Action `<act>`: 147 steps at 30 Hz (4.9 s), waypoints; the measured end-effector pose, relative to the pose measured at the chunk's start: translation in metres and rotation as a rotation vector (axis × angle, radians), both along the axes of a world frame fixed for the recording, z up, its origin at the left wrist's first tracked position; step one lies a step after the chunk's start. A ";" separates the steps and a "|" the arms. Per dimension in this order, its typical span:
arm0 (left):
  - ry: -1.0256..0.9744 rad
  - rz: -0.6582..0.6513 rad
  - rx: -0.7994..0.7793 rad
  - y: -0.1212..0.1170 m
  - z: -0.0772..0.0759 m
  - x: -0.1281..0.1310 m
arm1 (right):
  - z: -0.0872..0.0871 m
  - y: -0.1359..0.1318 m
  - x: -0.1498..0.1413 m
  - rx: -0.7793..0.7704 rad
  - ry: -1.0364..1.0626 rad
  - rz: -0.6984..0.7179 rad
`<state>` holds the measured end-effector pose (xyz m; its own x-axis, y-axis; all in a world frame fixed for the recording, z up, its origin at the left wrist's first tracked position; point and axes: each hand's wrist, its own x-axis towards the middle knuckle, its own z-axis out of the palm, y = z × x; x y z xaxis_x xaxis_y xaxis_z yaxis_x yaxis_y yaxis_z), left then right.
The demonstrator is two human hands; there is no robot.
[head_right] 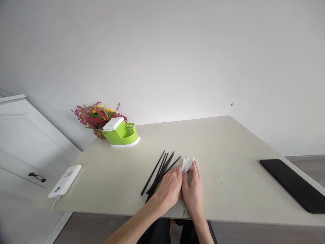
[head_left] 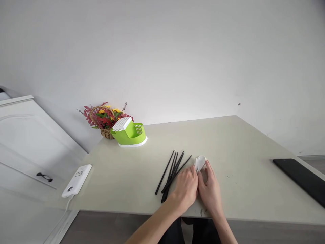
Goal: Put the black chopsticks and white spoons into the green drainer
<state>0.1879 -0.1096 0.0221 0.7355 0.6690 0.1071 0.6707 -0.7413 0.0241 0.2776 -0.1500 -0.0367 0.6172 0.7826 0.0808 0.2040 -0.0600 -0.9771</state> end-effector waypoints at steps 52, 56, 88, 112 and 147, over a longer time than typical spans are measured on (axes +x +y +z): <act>-0.428 0.499 0.482 0.231 0.083 -0.151 | 0.001 -0.012 0.000 -0.044 -0.149 -0.104; -0.446 0.449 0.476 0.218 0.079 -0.106 | 0.000 -0.012 0.000 -0.050 -0.151 -0.107; -0.628 0.093 0.154 0.124 0.074 -0.035 | -0.008 -0.019 0.037 -0.103 -0.161 -0.161; 0.154 0.208 -0.019 0.079 -0.001 -0.080 | -0.013 -0.030 0.066 -0.260 -0.289 -0.197; -1.254 0.259 -0.263 0.102 0.074 -0.137 | -0.012 -0.030 0.066 -0.255 -0.272 -0.203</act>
<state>0.0508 -0.0076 0.0962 0.0784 0.8811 0.4664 0.2078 -0.4720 0.8568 0.3434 -0.1798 -0.0485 0.7439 0.6633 0.0815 0.4112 -0.3582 -0.8382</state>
